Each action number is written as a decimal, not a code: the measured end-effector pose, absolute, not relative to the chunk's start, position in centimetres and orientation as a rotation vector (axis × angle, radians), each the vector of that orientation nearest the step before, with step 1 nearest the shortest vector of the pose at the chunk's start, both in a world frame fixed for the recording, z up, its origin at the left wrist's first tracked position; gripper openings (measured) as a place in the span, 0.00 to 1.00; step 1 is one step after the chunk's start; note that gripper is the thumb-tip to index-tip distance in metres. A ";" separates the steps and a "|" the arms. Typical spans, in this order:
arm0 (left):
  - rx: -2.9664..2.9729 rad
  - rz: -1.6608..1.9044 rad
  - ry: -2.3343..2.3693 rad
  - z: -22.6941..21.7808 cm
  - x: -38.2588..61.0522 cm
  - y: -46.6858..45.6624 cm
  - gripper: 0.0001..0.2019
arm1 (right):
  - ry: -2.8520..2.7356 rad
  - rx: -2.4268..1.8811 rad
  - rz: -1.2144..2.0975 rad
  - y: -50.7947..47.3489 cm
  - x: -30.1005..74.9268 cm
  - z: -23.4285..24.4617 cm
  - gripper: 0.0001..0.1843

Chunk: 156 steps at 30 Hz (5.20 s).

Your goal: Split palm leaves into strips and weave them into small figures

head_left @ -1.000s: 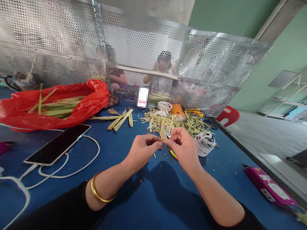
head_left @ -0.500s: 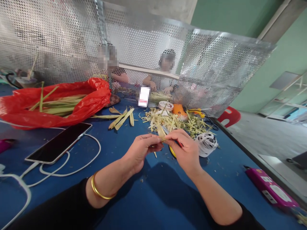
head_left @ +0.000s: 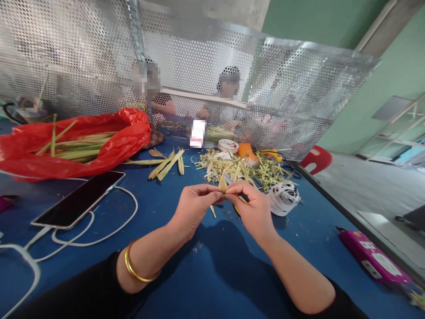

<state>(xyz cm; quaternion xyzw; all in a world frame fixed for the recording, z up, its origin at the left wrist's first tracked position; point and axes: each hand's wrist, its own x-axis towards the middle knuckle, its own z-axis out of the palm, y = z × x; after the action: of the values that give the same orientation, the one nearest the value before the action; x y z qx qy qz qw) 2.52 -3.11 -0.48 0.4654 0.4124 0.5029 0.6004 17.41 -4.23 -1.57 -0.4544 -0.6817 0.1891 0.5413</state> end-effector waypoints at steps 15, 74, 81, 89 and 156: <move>1.510 1.201 1.018 -1.2 2.2 -3.0 0.08 | -1.437 -1.204 0.604 -4.3 17.4 -1.5 0.07; 0.992 1.038 0.881 -0.6 2.3 -2.9 0.07 | -1.794 -0.962 0.209 -4.3 17.8 -1.1 0.06; 0.994 1.083 0.882 -0.6 2.4 -3.0 0.05 | -1.752 -0.998 0.254 -4.2 17.9 -1.3 0.05; 1.232 1.131 0.961 -0.3 2.3 -3.0 0.04 | -1.509 -1.099 0.593 -3.8 17.5 -1.3 0.05; 1.084 1.065 1.033 -1.0 2.8 -2.7 0.06 | -1.697 -1.060 0.331 -4.1 17.5 -1.6 0.06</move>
<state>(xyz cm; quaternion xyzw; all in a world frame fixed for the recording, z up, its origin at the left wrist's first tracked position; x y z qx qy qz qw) 2.82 -2.75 -0.99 0.4689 0.4469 0.4605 0.6068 17.53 -4.11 -1.58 -0.4438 -0.7103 0.1385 0.5285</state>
